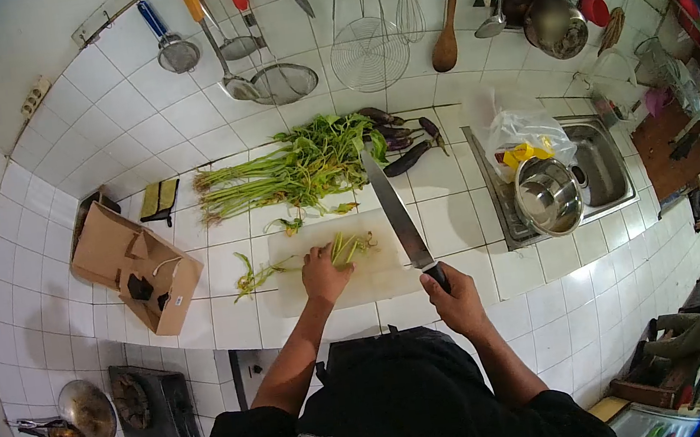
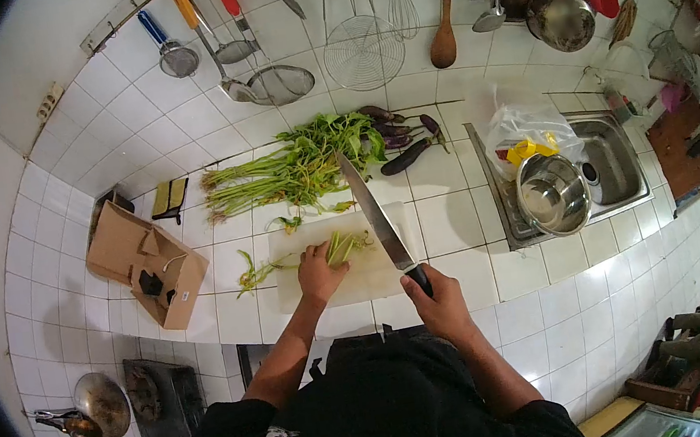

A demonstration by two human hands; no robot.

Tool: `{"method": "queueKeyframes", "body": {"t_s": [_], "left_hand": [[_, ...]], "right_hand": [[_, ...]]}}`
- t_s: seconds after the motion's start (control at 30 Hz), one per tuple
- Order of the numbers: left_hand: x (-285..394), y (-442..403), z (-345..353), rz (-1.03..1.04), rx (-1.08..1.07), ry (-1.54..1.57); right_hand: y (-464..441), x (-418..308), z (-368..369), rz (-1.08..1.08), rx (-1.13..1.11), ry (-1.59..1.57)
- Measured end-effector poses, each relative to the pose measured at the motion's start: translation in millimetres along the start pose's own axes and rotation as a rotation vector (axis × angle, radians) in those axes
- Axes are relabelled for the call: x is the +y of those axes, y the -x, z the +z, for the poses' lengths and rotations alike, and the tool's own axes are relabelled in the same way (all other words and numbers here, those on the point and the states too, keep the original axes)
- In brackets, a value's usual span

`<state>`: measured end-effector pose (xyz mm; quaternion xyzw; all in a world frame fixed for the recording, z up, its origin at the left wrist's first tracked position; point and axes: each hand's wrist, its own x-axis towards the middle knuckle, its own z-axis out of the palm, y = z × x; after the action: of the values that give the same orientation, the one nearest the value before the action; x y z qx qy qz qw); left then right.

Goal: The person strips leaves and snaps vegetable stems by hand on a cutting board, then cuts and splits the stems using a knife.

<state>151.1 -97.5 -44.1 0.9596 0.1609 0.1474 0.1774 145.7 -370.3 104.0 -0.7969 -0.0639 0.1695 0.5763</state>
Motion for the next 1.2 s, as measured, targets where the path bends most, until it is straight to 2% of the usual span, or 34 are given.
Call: {"method": "queueKeyframes", "body": {"t_s": [0.03, 0.1, 0.23, 0.33, 0.4, 0.47, 0.57, 0.67, 0.73, 0.93, 1.03, 1.13, 1.2], "left_hand": [[-4, -2, 3, 0.004, 0.002, -0.004], [-10, -5, 4, -0.056, -0.172, -0.051], [-9, -14, -10, -0.128, -0.253, 0.006], [-12, -12, -20, -0.050, -0.211, -0.121], [-40, -16, -20, -0.027, -0.067, 0.042], [-63, -22, -35, 0.005, -0.109, 0.097], [-95, -26, -52, 0.254, -0.307, 0.113], [-112, -22, -51, 0.315, -0.337, 0.027], [-117, -20, -54, 0.285, -0.381, 0.027], [-119, -19, -69, 0.288, -0.287, -0.016], [-131, -35, -85, 0.215, 0.131, 0.279], [-144, -48, -112, -0.030, 0.326, 0.509], [-150, -57, -121, -0.112, 0.315, 0.968]], "right_hand": [[0, 2, -1, 0.011, 0.003, 0.019], [0, 5, -2, -0.003, 0.003, 0.014], [3, 5, 0, -0.017, 0.000, -0.003], [8, -5, -1, -0.024, -0.021, 0.040], [11, -7, -1, -0.015, -0.008, 0.038], [13, -7, 1, -0.010, 0.001, 0.038], [9, 4, 9, 0.010, 0.055, 0.017], [4, 3, 19, -0.019, 0.076, 0.042], [4, -3, 29, 0.039, 0.075, -0.032], [2, -22, 49, -0.015, 0.020, 0.055], [6, -29, 57, -0.005, 0.030, 0.070], [9, -29, 65, -0.046, 0.068, 0.094], [14, -30, 71, 0.007, 0.079, 0.069]]}}
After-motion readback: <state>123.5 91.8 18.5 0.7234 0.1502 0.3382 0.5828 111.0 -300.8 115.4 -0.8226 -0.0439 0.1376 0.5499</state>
